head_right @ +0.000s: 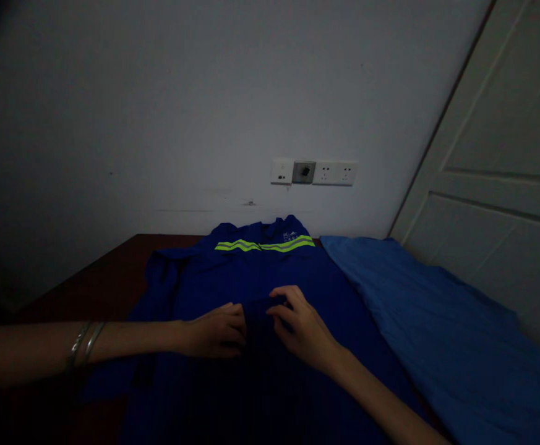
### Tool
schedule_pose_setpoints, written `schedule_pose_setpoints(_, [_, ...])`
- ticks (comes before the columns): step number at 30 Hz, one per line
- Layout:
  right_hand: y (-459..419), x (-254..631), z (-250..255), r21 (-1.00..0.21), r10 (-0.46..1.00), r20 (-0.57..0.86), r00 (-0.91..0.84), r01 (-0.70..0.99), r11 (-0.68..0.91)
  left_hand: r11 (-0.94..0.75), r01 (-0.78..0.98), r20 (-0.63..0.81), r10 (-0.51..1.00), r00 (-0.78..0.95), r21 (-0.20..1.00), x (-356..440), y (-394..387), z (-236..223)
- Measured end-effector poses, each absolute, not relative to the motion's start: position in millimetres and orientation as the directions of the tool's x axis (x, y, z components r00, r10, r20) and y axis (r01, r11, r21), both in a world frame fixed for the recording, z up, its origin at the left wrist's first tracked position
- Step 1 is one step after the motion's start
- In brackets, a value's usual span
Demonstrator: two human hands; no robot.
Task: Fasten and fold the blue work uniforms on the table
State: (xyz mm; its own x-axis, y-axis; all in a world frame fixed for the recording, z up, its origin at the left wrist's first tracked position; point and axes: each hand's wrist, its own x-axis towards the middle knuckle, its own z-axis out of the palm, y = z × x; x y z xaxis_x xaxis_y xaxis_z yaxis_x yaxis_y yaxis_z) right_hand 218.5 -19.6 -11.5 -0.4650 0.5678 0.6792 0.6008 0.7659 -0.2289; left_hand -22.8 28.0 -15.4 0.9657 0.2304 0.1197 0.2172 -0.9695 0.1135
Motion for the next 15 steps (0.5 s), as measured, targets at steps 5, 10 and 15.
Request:
schedule_pose_setpoints(5, [-22.3,213.0,-15.8,-0.256,0.589,0.664,-0.461,0.6,0.758,-0.97,0.233,0.057,0.236,0.97,0.065,-19.3,22.6,-18.4])
schedule_pose_setpoints(10, [-29.6,212.3,-17.0,-0.264,0.607,0.654,-0.451,0.616,0.742,-0.966,0.258,0.041,0.259,0.965,0.035,-16.2,18.6,-16.3])
schedule_pose_setpoints(15, [-37.0,210.4,-18.9,-0.285,0.628,0.662,-0.409,0.637,0.716,-0.951,0.304,0.061,0.307,0.95,0.055,-14.7,15.4,-16.6])
